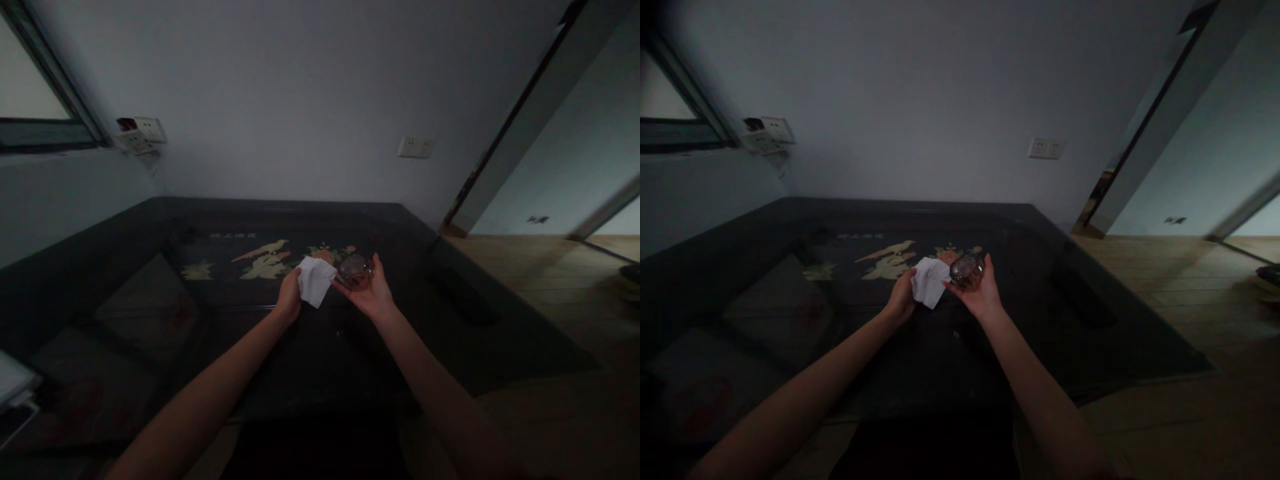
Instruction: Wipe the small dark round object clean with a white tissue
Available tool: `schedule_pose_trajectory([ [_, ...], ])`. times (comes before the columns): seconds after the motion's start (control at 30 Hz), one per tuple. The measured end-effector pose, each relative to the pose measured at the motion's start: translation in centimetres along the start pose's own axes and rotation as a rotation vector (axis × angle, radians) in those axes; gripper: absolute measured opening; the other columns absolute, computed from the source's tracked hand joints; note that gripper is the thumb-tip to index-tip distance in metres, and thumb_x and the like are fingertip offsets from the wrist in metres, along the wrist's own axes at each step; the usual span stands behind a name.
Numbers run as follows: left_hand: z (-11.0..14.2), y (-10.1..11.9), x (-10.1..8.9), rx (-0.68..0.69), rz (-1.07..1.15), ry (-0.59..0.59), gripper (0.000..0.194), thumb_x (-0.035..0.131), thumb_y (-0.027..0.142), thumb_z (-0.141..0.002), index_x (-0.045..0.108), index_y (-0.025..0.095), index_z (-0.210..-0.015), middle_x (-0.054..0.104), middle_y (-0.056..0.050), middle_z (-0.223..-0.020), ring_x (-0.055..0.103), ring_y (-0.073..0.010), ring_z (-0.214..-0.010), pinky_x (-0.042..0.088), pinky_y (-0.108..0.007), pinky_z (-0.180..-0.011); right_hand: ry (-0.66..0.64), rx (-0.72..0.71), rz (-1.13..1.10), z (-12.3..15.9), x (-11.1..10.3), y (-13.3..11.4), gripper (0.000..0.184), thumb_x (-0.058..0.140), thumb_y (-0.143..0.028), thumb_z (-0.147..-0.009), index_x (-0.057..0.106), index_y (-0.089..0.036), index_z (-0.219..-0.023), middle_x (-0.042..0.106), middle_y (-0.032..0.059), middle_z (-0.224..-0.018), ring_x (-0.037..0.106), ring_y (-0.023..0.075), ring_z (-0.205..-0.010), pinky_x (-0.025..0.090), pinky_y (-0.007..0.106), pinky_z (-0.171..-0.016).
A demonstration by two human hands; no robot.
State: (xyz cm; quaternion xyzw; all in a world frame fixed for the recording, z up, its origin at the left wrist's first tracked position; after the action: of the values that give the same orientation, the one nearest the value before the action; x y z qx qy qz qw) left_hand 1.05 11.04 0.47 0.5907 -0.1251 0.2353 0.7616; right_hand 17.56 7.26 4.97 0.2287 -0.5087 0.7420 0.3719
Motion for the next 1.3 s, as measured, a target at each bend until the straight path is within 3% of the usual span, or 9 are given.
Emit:
schedule_pose_trajectory([
  [0.1, 1.0, -0.4, 0.7, -0.158, 0.106, -0.024, 0.019, 0.045, 0.019, -0.09, 0.062, 0.013, -0.085, 0.066, -0.002, -0.066, 0.062, -0.0126, -0.058, 0.049, -0.021, -0.057, 0.001, -0.084, 0.017, -0.6, -0.4, -2.2, 0.043, 0.046, -0.062, -0.087, 0.061, -0.022, -0.088, 0.07, 0.005, -0.082, 0.066, 0.0225, -0.078, 0.058, 0.043, -0.069],
  [0.23, 2.2, -0.2, 1.4, -0.227, 0.108, -0.095, 0.012, 0.051, 0.015, -0.086, 0.062, 0.013, -0.083, 0.066, -0.002, -0.066, 0.063, -0.0123, -0.057, 0.05, -0.02, -0.054, -0.011, -0.288, 0.124, -2.5, -2.1, -6.7, 0.038, 0.055, -0.061, -0.082, 0.062, -0.024, -0.089, 0.07, 0.0041, -0.085, 0.066, 0.0205, -0.078, 0.057, 0.038, -0.068],
  [0.37, 2.3, -0.1, 1.6, -0.162, 0.032, -0.153, 0.012, 0.056, 0.007, -0.079, 0.061, 0.014, -0.087, 0.066, -0.001, -0.066, 0.062, -0.0124, -0.055, 0.048, -0.02, -0.051, -0.038, -0.579, 0.365, -4.4, -4.8, -10.7, 0.04, 0.065, -0.055, -0.075, 0.064, -0.027, -0.103, 0.069, 0.001, -0.096, 0.065, 0.0166, -0.082, 0.055, 0.032, -0.071],
  [0.47, 2.0, -0.2, 1.6, -0.087, -0.032, -0.175, 0.015, 0.057, 0.005, -0.077, 0.061, 0.014, -0.088, 0.067, -0.002, -0.066, 0.062, -0.0127, -0.054, 0.049, -0.02, -0.052, 0.087, -0.75, 0.678, -5.4, -7.0, -12.0, 0.063, 0.074, -0.053, -0.064, 0.061, -0.024, -0.117, 0.068, 0.0032, -0.096, 0.065, 0.0179, -0.083, 0.052, 0.034, -0.077],
  [0.6, 1.5, -0.6, 1.6, -0.057, -0.088, -0.18, 0.016, 0.058, 0.006, -0.075, 0.063, 0.011, -0.089, 0.068, -0.004, -0.067, 0.063, -0.0137, -0.054, 0.05, -0.022, -0.054, 0.185, -0.934, 1.042, -6.0, -7.9, -12.2, 0.062, 0.076, -0.055, -0.059, 0.065, -0.018, -0.107, 0.068, 0.0089, -0.097, 0.063, 0.0227, -0.087, 0.048, 0.041, -0.085],
  [0.7, 1.4, -0.7, 1.7, -0.043, -0.103, -0.187, 0.017, 0.059, 0.006, -0.075, 0.064, 0.011, -0.089, 0.069, -0.004, -0.068, 0.064, -0.0141, -0.056, 0.05, -0.021, -0.053, 0.162, -1.03, 1.242, -6.3, -7.6, -11.8, 0.058, 0.075, -0.056, -0.06, 0.068, -0.017, -0.102, 0.068, 0.0126, -0.101, 0.062, 0.0271, -0.092, 0.045, 0.046, -0.089],
  [0.83, 1.4, -0.7, 1.7, -0.021, -0.112, -0.194, 0.016, 0.057, 0.007, -0.076, 0.064, 0.011, -0.089, 0.07, -0.005, -0.069, 0.064, -0.0138, -0.056, 0.05, -0.021, -0.053, 0.108, -1.086, 1.454, -6.8, -7.5, -10.9, 0.06, 0.074, -0.057, -0.063, 0.068, -0.018, -0.108, 0.064, 0.015, -0.112, 0.057, 0.0311, -0.106, 0.041, 0.049, -0.096],
  [1.07, 1.2, -0.9, 1.7, -0.023, -0.116, -0.181, 0.014, 0.058, 0.011, -0.077, 0.066, 0.012, -0.089, 0.072, -0.006, -0.077, 0.066, -0.0155, -0.064, 0.051, -0.022, -0.055, 0.011, -1.064, 1.607, -7.5, -7.5, -9.6, 0.059, 0.073, -0.057, -0.066, 0.067, -0.025, -0.115, 0.059, 0.0126, -0.122, 0.051, 0.0333, -0.115, 0.039, 0.051, -0.099],
  [1.3, 1.7, -0.7, 1.8, -0.064, -0.128, -0.148, 0.012, 0.055, 0.011, -0.082, 0.066, 0.014, -0.086, 0.071, -0.003, -0.073, 0.065, -0.0138, -0.062, 0.051, -0.021, -0.056, -0.001, -1.054, 1.653, -7.8, -7.4, -9.0, 0.059, 0.072, -0.054, -0.068, 0.066, -0.024, -0.118, 0.058, 0.0132, -0.122, 0.05, 0.0334, -0.114, 0.04, 0.051, -0.098],
])
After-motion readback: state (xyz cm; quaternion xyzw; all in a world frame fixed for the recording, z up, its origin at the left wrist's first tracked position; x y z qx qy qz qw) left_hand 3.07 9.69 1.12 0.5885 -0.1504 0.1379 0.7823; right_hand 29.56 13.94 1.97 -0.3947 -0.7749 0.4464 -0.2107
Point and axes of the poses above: each hand's wrist, its own z-axis away from the middle knuckle, its own x-axis out of the palm, y = z × x, the point moved 6 cm from there along -z, towards the middle knuckle
